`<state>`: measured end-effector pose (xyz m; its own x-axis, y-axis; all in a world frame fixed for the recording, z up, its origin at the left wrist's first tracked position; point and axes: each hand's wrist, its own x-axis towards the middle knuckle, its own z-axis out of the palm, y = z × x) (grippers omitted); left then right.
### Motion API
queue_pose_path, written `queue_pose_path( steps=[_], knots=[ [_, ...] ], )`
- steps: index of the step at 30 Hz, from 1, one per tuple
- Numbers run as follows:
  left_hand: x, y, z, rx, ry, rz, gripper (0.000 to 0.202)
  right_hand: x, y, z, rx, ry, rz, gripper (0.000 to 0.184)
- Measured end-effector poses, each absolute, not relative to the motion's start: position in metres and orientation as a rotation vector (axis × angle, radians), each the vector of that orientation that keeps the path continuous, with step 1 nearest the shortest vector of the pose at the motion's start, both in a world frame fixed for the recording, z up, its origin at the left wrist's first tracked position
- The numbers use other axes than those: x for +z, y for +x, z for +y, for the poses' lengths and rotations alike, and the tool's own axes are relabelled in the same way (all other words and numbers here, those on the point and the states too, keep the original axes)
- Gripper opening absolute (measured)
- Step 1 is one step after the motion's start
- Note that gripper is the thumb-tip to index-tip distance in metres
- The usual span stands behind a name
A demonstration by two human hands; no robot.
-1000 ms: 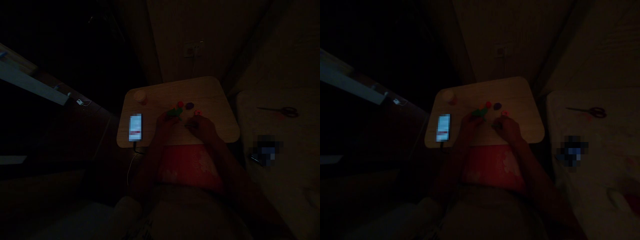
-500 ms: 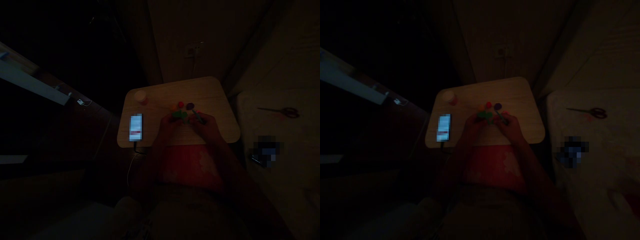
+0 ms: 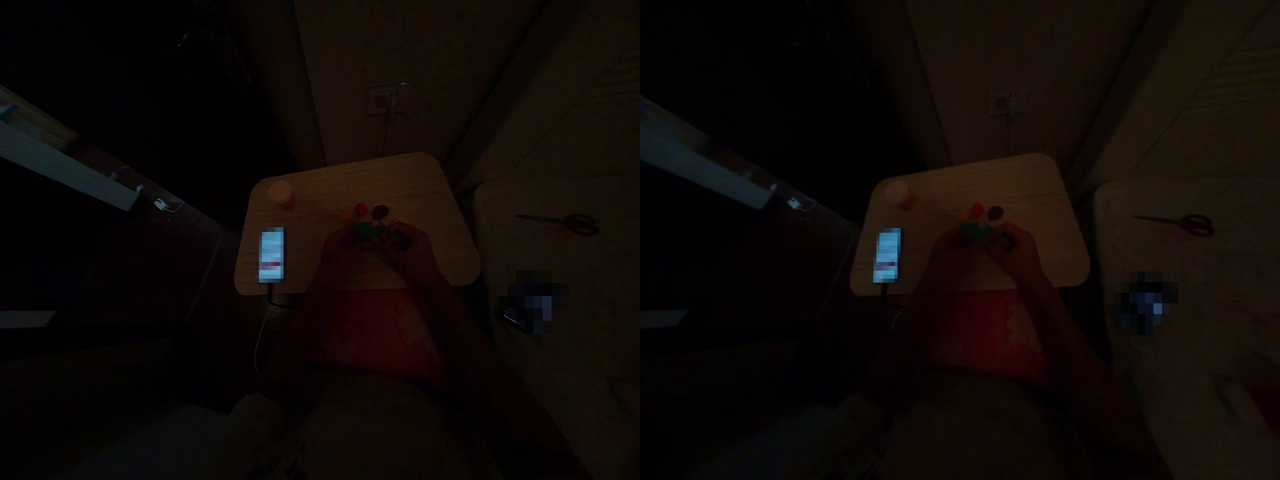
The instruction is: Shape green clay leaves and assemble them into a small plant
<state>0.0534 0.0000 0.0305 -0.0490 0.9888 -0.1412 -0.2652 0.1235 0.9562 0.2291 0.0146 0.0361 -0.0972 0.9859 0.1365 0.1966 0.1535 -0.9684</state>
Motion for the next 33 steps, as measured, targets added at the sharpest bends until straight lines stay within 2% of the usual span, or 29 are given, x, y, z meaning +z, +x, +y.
queue_pose_path(
  steps=[10, 15, 21, 26, 29, 33],
  knots=[
    [0.028, 0.056, 0.001, 1.310, 0.874, 1.119, 0.061, 0.045, 0.230, 0.010, 1.012, -1.229, -1.499, 0.027],
    [0.030, 0.056, -0.001, 1.340, 0.880, 1.135, 0.061, 0.043, 0.229, 0.009, 1.055, -1.221, -1.465, 0.031],
    [0.035, 0.051, -0.003, 1.227, 1.015, 1.068, 0.057, 0.038, 0.241, 0.016, 0.939, -1.240, -1.384, 0.035],
    [0.046, 0.048, -0.009, 1.060, 1.264, 1.087, 0.056, 0.044, 0.248, 0.019, 1.113, -1.187, -1.574, 0.029],
    [0.048, 0.048, -0.011, 1.092, 1.324, 1.123, 0.058, 0.046, 0.248, 0.018, 1.115, -1.188, -1.571, 0.029],
    [0.042, 0.051, -0.006, 1.218, 1.100, 1.087, 0.063, 0.046, 0.246, 0.017, 1.065, -1.210, -1.414, 0.024]
  ],
)
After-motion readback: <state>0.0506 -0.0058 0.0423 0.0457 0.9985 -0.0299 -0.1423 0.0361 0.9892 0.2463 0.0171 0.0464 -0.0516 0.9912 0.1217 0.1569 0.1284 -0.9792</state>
